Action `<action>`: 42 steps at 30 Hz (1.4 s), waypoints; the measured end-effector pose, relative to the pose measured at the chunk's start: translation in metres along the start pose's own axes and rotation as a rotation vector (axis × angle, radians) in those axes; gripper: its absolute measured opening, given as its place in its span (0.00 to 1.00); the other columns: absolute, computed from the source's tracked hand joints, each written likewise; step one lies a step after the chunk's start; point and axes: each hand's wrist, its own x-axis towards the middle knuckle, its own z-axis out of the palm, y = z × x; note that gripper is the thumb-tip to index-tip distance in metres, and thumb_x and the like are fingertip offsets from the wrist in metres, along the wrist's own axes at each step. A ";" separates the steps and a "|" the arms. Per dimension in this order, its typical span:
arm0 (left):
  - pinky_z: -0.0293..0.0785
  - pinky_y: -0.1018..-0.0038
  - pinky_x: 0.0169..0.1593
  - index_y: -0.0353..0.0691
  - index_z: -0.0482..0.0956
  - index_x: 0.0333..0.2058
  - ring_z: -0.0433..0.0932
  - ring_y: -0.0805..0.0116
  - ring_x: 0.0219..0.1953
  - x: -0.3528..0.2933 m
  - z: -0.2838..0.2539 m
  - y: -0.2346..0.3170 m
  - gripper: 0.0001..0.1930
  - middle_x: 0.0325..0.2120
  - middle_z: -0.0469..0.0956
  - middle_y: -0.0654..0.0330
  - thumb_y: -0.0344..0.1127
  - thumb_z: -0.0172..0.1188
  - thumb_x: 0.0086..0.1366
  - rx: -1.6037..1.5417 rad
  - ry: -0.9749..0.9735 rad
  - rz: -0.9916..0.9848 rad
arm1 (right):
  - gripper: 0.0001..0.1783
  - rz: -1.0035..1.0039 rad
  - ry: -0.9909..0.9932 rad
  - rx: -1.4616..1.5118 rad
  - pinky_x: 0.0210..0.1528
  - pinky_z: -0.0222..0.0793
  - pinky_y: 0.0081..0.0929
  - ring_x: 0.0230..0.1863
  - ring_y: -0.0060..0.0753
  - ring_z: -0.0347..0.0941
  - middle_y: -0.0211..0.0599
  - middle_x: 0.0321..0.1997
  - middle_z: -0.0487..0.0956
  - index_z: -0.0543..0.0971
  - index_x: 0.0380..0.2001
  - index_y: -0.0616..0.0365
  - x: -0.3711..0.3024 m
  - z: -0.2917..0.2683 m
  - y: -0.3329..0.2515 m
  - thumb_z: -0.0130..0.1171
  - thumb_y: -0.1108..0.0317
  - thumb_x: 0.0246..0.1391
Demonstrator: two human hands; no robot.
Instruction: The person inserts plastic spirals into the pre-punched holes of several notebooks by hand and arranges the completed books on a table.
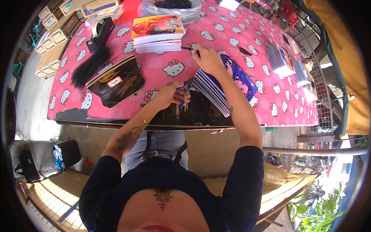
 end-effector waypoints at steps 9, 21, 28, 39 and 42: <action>0.79 0.61 0.28 0.30 0.74 0.42 0.82 0.56 0.27 0.013 -0.001 -0.013 0.18 0.32 0.81 0.46 0.41 0.46 0.69 0.545 0.068 0.207 | 0.12 0.016 -0.005 -0.004 0.40 0.74 0.49 0.38 0.54 0.80 0.43 0.32 0.82 0.74 0.40 0.51 0.000 0.000 -0.003 0.55 0.58 0.57; 0.80 0.63 0.29 0.31 0.73 0.42 0.84 0.56 0.29 0.004 0.003 -0.005 0.16 0.32 0.81 0.47 0.41 0.47 0.69 0.080 0.084 -0.013 | 0.12 0.041 -0.035 0.003 0.41 0.74 0.50 0.39 0.55 0.79 0.43 0.33 0.82 0.74 0.40 0.51 -0.001 -0.001 0.000 0.55 0.57 0.57; 0.78 0.65 0.29 0.31 0.76 0.38 0.83 0.57 0.29 0.002 0.003 0.002 0.15 0.32 0.81 0.48 0.40 0.47 0.69 0.891 0.113 0.190 | 0.13 0.047 -0.032 -0.011 0.41 0.74 0.50 0.39 0.55 0.79 0.43 0.33 0.82 0.74 0.41 0.51 -0.002 0.001 0.002 0.55 0.57 0.57; 0.81 0.61 0.33 0.30 0.76 0.36 0.83 0.56 0.27 0.011 -0.003 -0.001 0.16 0.31 0.81 0.49 0.40 0.49 0.69 0.197 0.081 -0.046 | 0.12 0.020 -0.002 -0.001 0.40 0.74 0.50 0.38 0.55 0.79 0.43 0.32 0.82 0.74 0.40 0.52 -0.003 -0.001 0.002 0.55 0.58 0.57; 0.80 0.61 0.32 0.31 0.78 0.38 0.82 0.56 0.27 0.016 -0.003 -0.008 0.16 0.30 0.80 0.47 0.40 0.50 0.68 0.943 0.182 0.353 | 0.12 -0.007 0.004 0.005 0.40 0.74 0.49 0.38 0.55 0.79 0.44 0.32 0.82 0.74 0.40 0.53 -0.003 -0.001 -0.001 0.55 0.58 0.57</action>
